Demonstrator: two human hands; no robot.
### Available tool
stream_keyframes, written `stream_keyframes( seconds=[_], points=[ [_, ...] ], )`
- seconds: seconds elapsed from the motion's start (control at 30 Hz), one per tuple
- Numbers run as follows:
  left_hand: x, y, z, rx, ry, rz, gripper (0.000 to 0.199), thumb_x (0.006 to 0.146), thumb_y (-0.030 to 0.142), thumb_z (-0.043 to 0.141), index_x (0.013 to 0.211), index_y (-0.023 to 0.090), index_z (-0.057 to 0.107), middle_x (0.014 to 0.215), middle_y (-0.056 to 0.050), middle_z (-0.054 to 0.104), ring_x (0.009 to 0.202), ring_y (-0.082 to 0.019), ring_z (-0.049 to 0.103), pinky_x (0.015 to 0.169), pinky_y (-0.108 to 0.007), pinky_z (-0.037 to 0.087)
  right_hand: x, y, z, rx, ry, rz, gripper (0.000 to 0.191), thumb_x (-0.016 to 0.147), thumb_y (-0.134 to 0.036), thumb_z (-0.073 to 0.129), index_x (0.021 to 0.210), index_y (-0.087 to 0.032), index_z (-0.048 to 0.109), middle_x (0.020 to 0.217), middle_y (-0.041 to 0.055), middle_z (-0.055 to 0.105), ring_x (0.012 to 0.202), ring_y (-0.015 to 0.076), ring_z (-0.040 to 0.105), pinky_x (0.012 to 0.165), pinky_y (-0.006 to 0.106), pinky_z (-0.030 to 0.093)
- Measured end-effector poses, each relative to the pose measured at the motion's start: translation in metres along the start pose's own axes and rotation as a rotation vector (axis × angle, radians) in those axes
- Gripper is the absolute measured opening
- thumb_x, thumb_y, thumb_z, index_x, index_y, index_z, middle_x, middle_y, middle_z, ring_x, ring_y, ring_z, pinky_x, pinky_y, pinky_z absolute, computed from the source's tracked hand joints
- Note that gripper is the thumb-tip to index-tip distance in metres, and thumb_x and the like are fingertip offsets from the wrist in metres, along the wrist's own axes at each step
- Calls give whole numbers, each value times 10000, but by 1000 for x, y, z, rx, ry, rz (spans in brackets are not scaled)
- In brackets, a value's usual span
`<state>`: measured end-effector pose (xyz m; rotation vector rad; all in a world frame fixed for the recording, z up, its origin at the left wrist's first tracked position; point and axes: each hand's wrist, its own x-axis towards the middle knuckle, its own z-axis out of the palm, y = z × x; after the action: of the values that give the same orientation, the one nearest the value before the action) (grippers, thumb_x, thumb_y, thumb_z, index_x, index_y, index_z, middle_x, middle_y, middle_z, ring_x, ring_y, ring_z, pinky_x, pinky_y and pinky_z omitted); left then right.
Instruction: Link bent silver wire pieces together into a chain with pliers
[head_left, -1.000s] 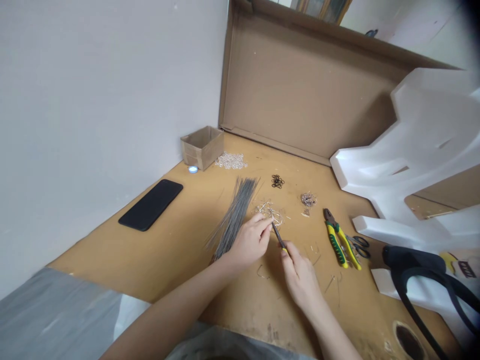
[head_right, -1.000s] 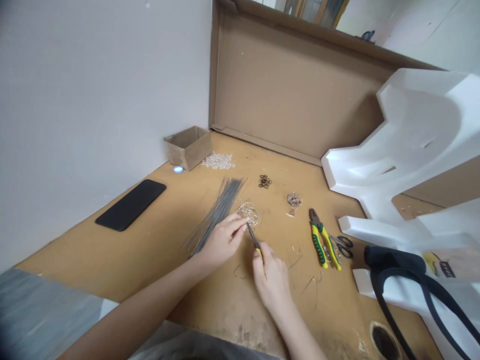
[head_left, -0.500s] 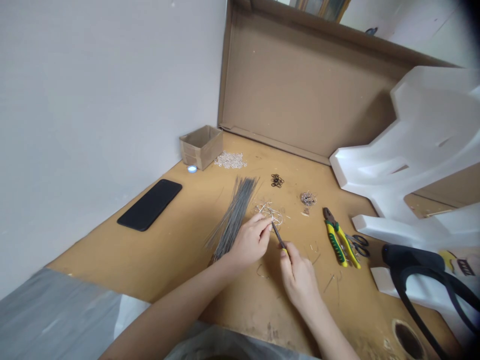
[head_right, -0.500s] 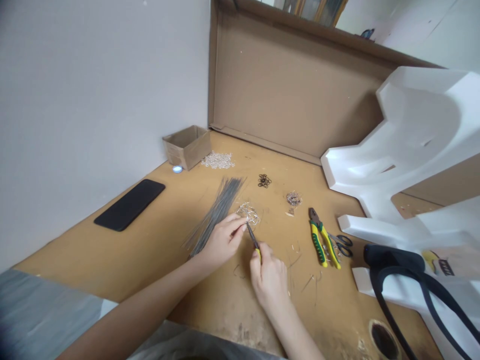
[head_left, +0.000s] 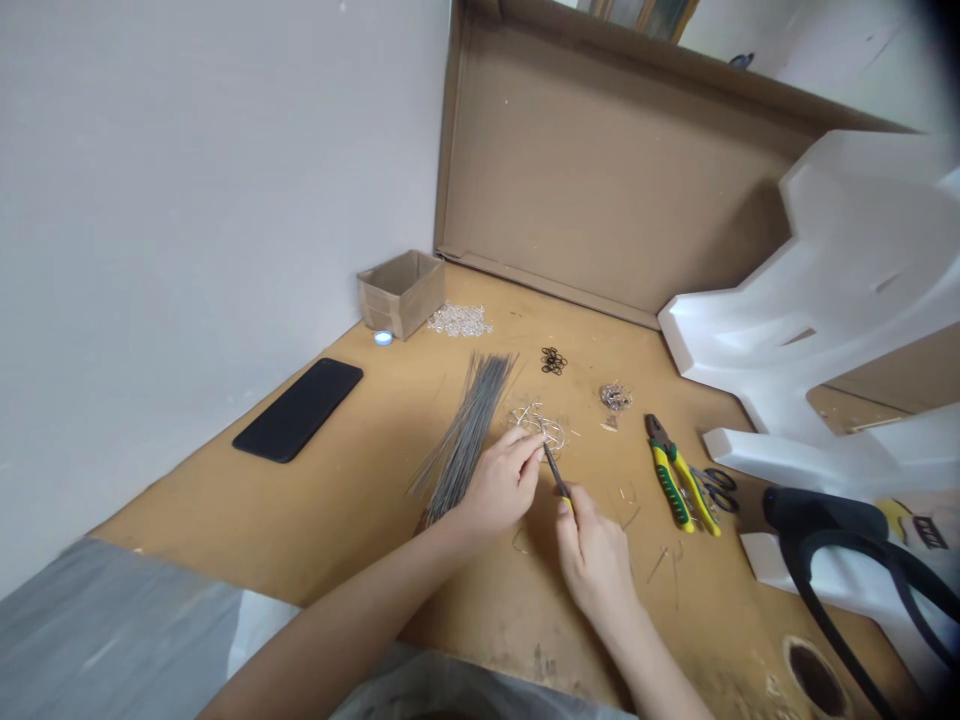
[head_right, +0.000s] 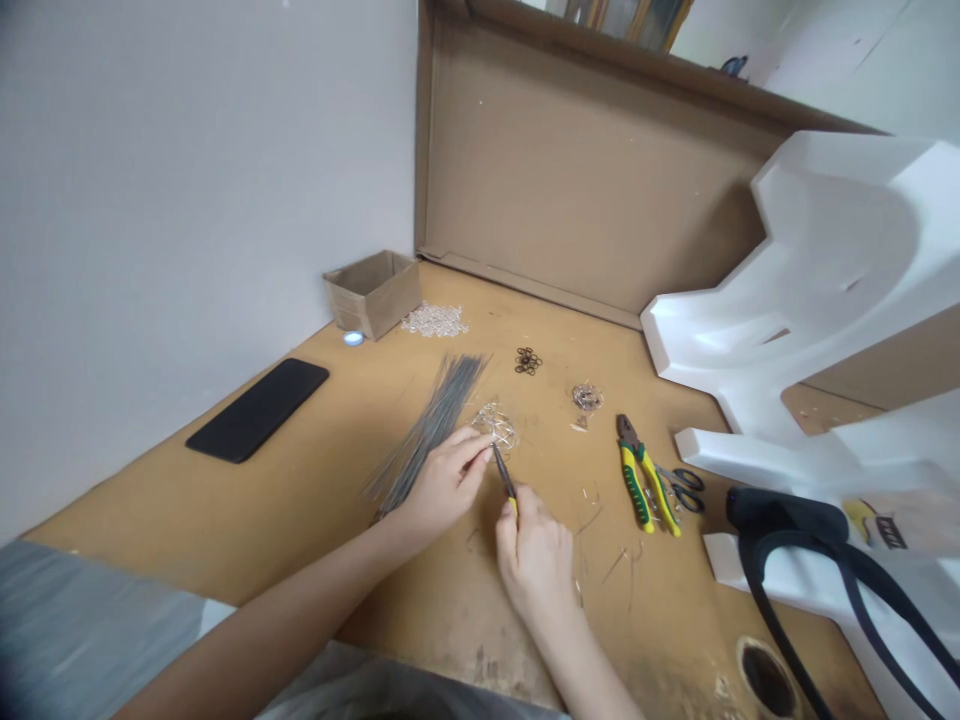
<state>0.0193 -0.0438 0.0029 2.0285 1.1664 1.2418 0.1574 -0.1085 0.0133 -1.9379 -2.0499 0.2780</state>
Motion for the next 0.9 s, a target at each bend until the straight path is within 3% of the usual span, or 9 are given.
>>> stream_keyframes(
  seconds=[0.7,0.9],
  points=[
    [-1,2,3,-40,-23,-34,266,879,181,369,1034,132,579,909,-76,590,822,-157,567,753,-277,468,-2,2,3,-159,81,-21,304,871,-272,298,934,-153,571,736,70,672,563,197,624,506,256,344],
    [2,-1,1,58,-94,-42,256,874,180,375,1024,148,579,922,-75,593,827,-165,566,763,-295,461,0,8,-2,-55,-8,23,320,883,-279,284,960,-175,576,710,49,676,619,195,636,545,249,372]
  ],
)
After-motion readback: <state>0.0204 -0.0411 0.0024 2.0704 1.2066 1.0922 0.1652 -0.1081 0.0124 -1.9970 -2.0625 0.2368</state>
